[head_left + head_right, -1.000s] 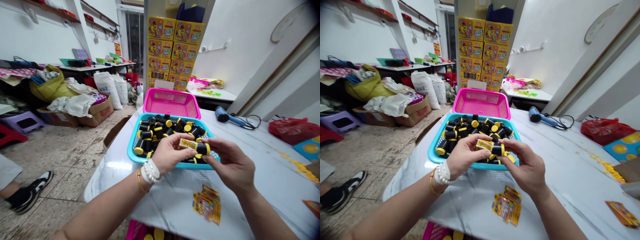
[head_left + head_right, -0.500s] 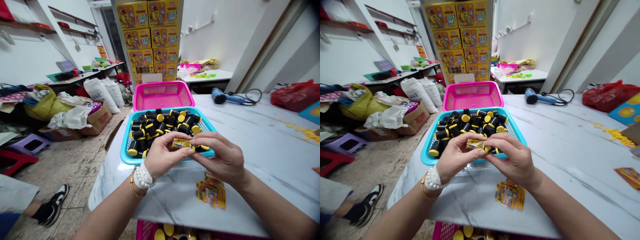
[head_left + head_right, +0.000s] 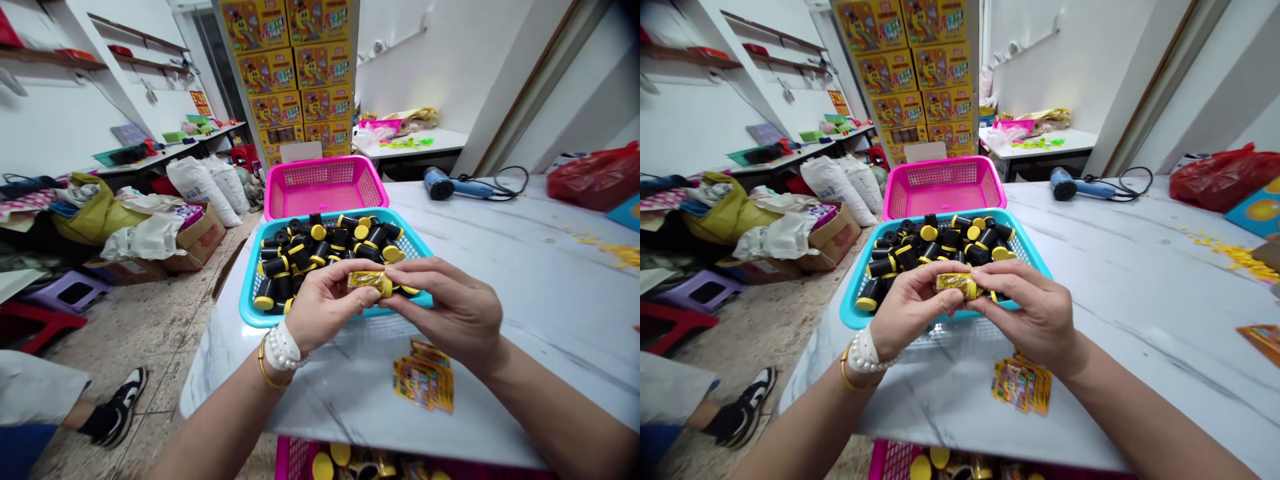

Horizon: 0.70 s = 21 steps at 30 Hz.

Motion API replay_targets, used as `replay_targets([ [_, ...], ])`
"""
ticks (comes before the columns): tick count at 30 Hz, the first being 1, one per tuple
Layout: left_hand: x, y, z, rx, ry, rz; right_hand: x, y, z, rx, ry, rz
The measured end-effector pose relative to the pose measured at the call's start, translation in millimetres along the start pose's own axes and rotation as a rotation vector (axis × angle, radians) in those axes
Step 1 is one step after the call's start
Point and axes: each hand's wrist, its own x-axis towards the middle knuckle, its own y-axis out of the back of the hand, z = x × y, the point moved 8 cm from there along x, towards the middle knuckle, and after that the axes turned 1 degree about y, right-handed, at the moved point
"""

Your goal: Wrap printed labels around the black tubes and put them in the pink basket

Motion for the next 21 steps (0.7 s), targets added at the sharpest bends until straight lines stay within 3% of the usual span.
replay_targets([
  [5,-0.6,3.8,-4.2,0.042,0.051,0.034,-3.0,-2.9,-0.3,0.022,0.0,-0.012],
  [9,-5.5,5.0,2.2,0.157,-0.073,0.12,-9.8,-9.5,21.4,0.218,-0.349,0.048],
  [11,-6.6,3.0,3.9,0.219,-0.107,0.104,-14.2,-17.6,29.7,0.375,-0.518,0.035],
  [16,-1.7,7.0,0.9,0.209,-0.022,0.037,-14.9,-21.7,41.6,0.598,-0.667,0.006],
  [21,-0.8,11.1,-8.5,0.12,0.144,0.035,-15.5,-34.6,49.6,0.802,-0.688,-0.227],
])
